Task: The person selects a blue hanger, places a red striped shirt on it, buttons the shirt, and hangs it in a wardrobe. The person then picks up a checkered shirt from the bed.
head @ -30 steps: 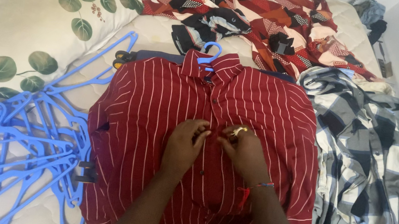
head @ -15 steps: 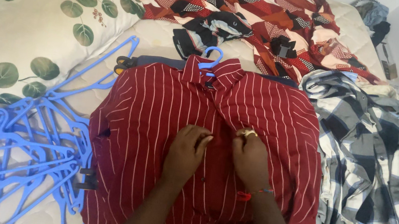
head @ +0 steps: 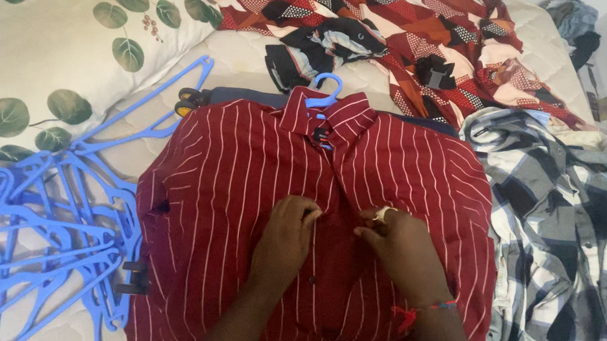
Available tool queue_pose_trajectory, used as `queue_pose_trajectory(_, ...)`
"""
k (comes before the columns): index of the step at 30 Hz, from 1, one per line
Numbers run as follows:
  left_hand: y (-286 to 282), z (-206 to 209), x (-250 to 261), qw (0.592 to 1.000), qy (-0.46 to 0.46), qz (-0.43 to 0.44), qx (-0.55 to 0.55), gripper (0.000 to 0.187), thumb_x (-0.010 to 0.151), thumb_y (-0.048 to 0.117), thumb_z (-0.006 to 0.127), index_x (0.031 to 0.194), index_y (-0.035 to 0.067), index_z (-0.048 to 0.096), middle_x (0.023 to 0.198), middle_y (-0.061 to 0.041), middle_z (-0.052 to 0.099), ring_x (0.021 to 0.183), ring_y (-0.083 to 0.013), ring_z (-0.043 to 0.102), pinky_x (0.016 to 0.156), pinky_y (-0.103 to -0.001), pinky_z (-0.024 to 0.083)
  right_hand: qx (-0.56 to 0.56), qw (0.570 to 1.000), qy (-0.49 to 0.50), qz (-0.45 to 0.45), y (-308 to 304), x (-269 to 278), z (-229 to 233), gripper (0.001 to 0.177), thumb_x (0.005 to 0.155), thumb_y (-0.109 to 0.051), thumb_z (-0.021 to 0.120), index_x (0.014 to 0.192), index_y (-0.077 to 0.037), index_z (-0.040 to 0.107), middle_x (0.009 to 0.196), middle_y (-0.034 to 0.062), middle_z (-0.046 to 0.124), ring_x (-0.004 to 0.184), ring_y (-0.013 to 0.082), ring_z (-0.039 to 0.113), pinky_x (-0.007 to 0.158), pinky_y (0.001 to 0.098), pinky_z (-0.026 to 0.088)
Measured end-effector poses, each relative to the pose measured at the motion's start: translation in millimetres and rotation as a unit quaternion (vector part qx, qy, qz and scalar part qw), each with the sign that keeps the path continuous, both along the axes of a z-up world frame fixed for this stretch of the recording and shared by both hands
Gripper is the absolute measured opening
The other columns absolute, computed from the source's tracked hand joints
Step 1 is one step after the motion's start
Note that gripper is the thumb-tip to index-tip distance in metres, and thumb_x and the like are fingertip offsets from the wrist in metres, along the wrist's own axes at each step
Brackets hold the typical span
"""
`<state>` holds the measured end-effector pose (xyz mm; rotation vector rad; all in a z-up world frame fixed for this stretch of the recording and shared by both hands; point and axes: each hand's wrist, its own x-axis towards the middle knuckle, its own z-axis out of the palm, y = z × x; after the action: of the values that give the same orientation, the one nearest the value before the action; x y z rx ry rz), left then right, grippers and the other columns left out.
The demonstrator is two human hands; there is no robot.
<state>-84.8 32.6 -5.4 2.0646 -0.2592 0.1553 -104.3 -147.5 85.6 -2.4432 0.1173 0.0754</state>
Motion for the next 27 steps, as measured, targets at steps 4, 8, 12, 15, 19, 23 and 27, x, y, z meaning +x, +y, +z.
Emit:
queue_pose_trajectory(4, -3, -2, -2, 1.000, -0.013, -0.008, 0.009, 0.015, 0.103, 0.021, 0.058, 0.110, 0.007, 0.060, 0.104, -0.009, 0.065, 0.095, -0.0230, 0.065, 0.078, -0.037, 0.056, -0.073, 0.996, -0.044, -0.002, 0, 8, -6, 0.024, 0.091, -0.025, 0.072, 0.102, -0.004, 0.076, 0.097, 0.0174, 0.077, 0.090, 0.0343, 0.074, 0.079, 0.0440, 0.056)
queue_pose_trajectory(8, 0, -5, -2, 0.998, -0.067, -0.018, 0.006, 0.017, 0.099, 0.015, 0.065, 0.114, 0.008, 0.060, 0.106, -0.008, 0.066, 0.098, -0.0211, 0.067, 0.083, -0.036, 0.058, -0.072, 0.994, -0.052, -0.060, 13, 12, -8, 0.031, 0.088, -0.032, 0.077, 0.098, -0.003, 0.073, 0.095, 0.0170, 0.076, 0.091, 0.0360, 0.073, 0.077, 0.0461, 0.056)
queue_pose_trajectory(12, 2, -5, -2, 0.999, -0.017, -0.038, -0.014, 0.027, 0.091, 0.008, 0.070, 0.117, 0.010, 0.061, 0.109, -0.007, 0.066, 0.102, -0.0188, 0.069, 0.086, -0.033, 0.060, -0.033, 0.996, -0.007, -0.083, 23, 11, -8, 0.033, 0.085, -0.033, 0.078, 0.094, -0.002, 0.073, 0.090, 0.0151, 0.077, 0.085, 0.0322, 0.075, 0.076, 0.0434, 0.057)
queue_pose_trajectory(15, 3, -5, -3, 0.995, -0.090, -0.029, -0.026, 0.024, 0.089, 0.005, 0.073, 0.111, 0.011, 0.066, 0.109, -0.006, 0.070, 0.106, -0.0217, 0.068, 0.089, -0.033, 0.059, 0.044, 0.998, -0.029, -0.039, 27, 8, -16, 0.027, 0.086, -0.028, 0.073, 0.097, -0.003, 0.074, 0.092, 0.0141, 0.077, 0.084, 0.0299, 0.077, 0.075, 0.0409, 0.059)
queue_pose_trajectory(19, 6, -3, -3, 0.991, -0.097, -0.032, -0.090, 0.016, 0.092, 0.004, 0.073, 0.107, 0.010, 0.068, 0.109, -0.005, 0.073, 0.104, -0.0182, 0.073, 0.088, -0.030, 0.062, 0.045, 0.998, -0.025, -0.020, 28, 5, -37, 0.025, 0.091, -0.024, 0.070, 0.101, -0.001, 0.073, 0.096, 0.0170, 0.076, 0.090, 0.0329, 0.074, 0.078, 0.0420, 0.056)
queue_pose_trajectory(23, 9, -3, 0, 0.991, 0.020, -0.043, -0.122, 0.016, 0.090, 0.007, 0.074, 0.107, 0.010, 0.073, 0.104, -0.005, 0.076, 0.090, -0.0146, 0.076, 0.076, -0.030, 0.064, 0.037, 0.997, -0.067, -0.012, 29, 4, -55, 0.027, 0.097, -0.023, 0.065, 0.106, 0.002, 0.069, 0.101, 0.0205, 0.074, 0.093, 0.0356, 0.073, 0.079, 0.0427, 0.056)
queue_pose_trajectory(27, 9, -3, 2, 0.980, 0.159, -0.036, -0.116, 0.016, 0.092, 0.010, 0.073, 0.108, 0.011, 0.073, 0.097, -0.004, 0.078, 0.086, -0.0129, 0.077, 0.073, -0.029, 0.065, 0.114, 0.991, -0.059, -0.044, 32, 2, -63, 0.027, 0.096, -0.023, 0.064, 0.105, 0.001, 0.070, 0.096, 0.0195, 0.076, 0.088, 0.0332, 0.076, 0.077, 0.0423, 0.058)
